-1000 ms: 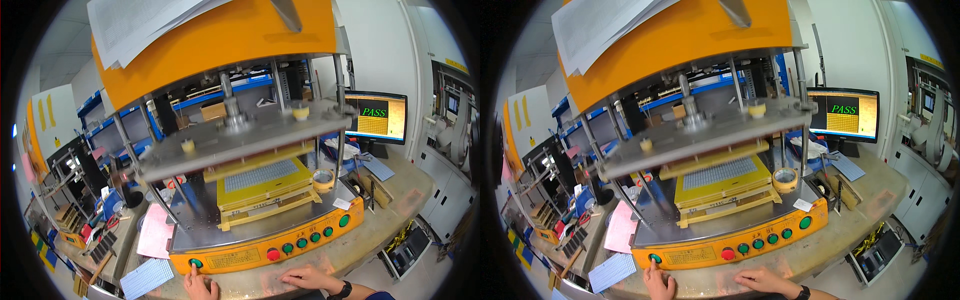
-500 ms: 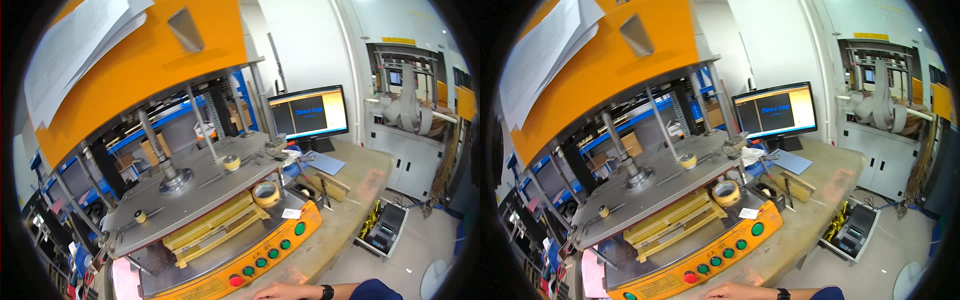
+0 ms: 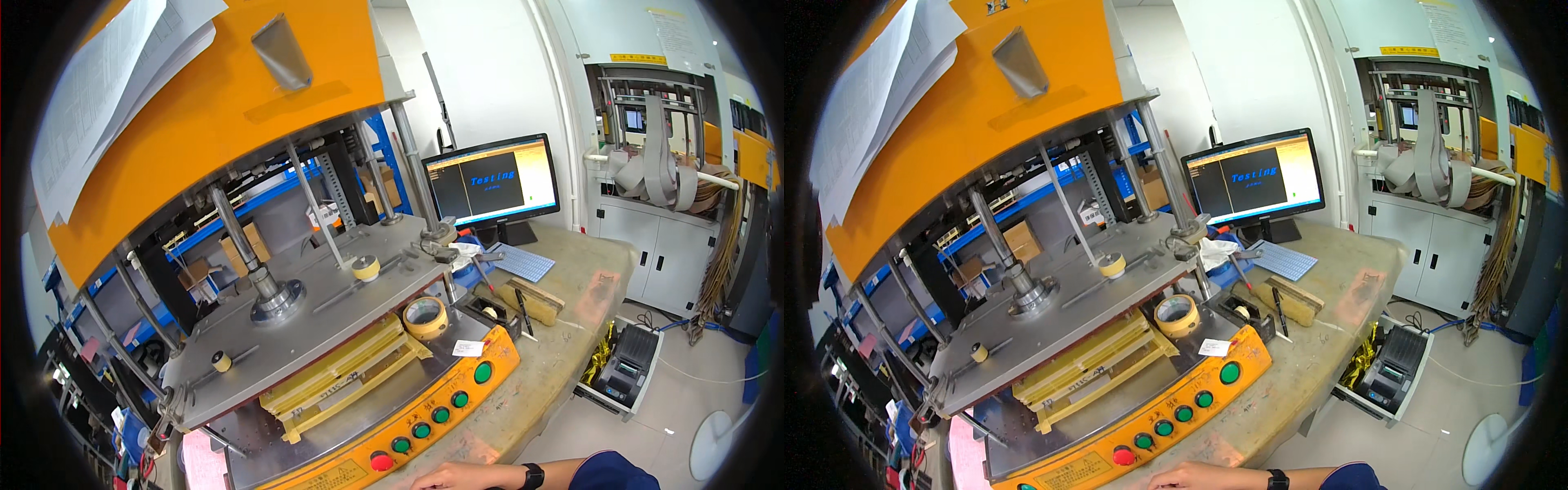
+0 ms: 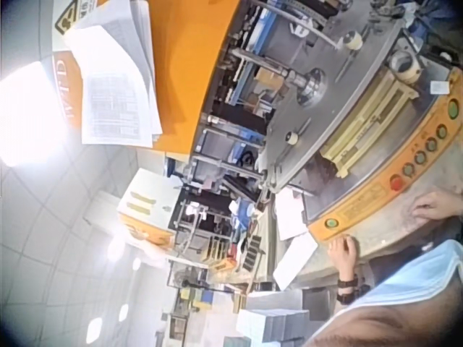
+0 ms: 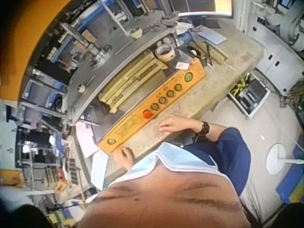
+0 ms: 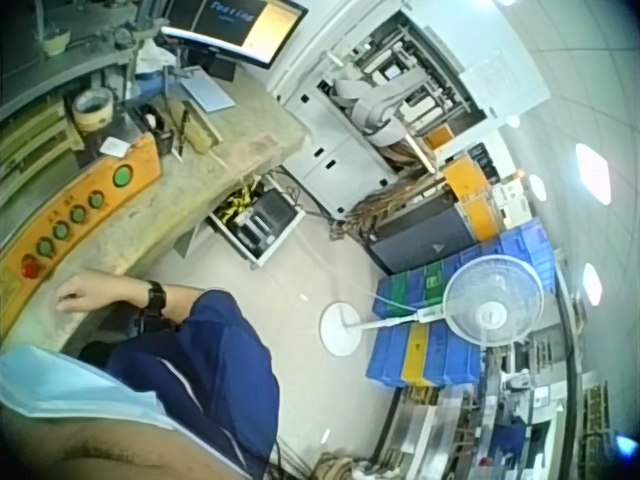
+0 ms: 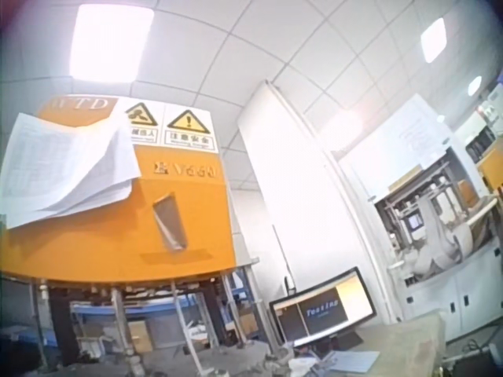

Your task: The user is seen inspecting and marking printed circuit sheets at a workbench, then moving to a testing machine to process them.

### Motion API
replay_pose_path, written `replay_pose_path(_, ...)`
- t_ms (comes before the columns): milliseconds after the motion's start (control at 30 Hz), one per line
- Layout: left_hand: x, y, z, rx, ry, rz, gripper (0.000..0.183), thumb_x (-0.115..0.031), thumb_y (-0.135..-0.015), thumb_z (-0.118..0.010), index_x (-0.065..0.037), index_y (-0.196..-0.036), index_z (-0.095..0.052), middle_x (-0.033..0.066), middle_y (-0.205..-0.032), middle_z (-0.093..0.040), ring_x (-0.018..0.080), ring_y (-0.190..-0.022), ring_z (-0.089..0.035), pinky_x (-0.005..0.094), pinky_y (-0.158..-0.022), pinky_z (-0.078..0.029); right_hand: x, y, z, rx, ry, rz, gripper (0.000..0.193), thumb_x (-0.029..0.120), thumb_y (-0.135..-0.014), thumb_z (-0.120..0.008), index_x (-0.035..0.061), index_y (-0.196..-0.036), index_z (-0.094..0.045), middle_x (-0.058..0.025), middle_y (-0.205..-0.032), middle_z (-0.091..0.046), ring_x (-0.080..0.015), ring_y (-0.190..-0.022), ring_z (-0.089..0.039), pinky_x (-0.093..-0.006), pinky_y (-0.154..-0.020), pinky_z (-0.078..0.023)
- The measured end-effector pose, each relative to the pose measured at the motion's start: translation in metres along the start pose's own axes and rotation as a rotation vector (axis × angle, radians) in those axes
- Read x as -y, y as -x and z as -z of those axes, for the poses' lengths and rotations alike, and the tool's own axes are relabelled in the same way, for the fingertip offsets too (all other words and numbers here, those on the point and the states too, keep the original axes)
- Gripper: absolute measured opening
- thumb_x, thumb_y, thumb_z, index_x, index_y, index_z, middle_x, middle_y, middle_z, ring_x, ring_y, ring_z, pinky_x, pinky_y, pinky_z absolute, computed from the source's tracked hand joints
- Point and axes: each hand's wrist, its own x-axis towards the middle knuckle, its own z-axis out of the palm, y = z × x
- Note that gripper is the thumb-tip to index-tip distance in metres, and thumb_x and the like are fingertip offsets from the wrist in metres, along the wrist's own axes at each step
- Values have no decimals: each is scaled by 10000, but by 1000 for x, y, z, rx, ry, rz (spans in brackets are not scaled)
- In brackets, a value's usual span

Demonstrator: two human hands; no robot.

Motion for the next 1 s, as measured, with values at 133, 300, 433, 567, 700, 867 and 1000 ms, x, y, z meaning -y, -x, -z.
replay_pose_path(133,-3,-1,4,2,10,-10,187,-170,-864,-540,2,-859,-613,231,-854,-563,421,-832,-505,499,-757,-394,0,0,0,-18,-22,29,217,210,-940,-570,25,-984,-673,-128,-906,-692,-274,-809,-666,-343,-722,-523)
replay_pose_path(300,4,0,4,12,59,-76,228,-212,-886,-547,5,-867,-613,226,-863,-566,411,-839,-507,500,-768,-395,3,2,2,-7,0,19,218,214,-942,-567,26,-972,-673,-124,-890,-693,-270,-793,-667,-346,-705,-521)
replay_pose_path(433,-2,-14,30,231,11,-126,220,-213,-889,-580,4,-874,-605,220,-895,-578,410,-844,-510,492,-793,-400,3,1,1,7,16,25,218,210,-942,-567,23,-958,-678,-120,-878,-693,-255,-785,-666,-336,-698,-519)
replay_pose_path(567,-15,-37,53,161,12,-167,159,-153,-866,-616,0,-913,-618,216,-941,-595,412,-891,-523,489,-832,-402,-4,4,5,23,-155,41,194,217,-954,-563,67,-1034,-657,-70,-898,-681,-195,-783,-656,-304,-715,-520)
replay_pose_path(700,-38,-84,70,138,92,-378,167,-91,-843,-638,5,-980,-622,184,-959,-606,345,-911,-567,433,-823,-443,9,19,44,46,-201,-16,232,238,-961,-560,86,-1104,-661,-59,-988,-692,-147,-880,-658,-273,-778,-509)
replay_pose_path(867,-52,-157,54,326,382,-179,204,-201,-847,-627,-59,-993,-624,113,-987,-628,286,-971,-569,383,-841,-437,61,-26,132,-201,196,67,214,202,-941,-568,52,-1070,-648,-108,-993,-666,-197,-940,-633,-322,-814,-494)
replay_pose_path(1000,-65,-221,7,198,301,-233,327,-237,-858,-590,-28,-1109,-582,161,-1082,-619,337,-1052,-546,427,-908,-419,45,-83,183,-392,492,96,287,237,-896,-597,50,-1114,-613,-148,-1114,-619,-323,-1125,-534,-394,-917,-439)
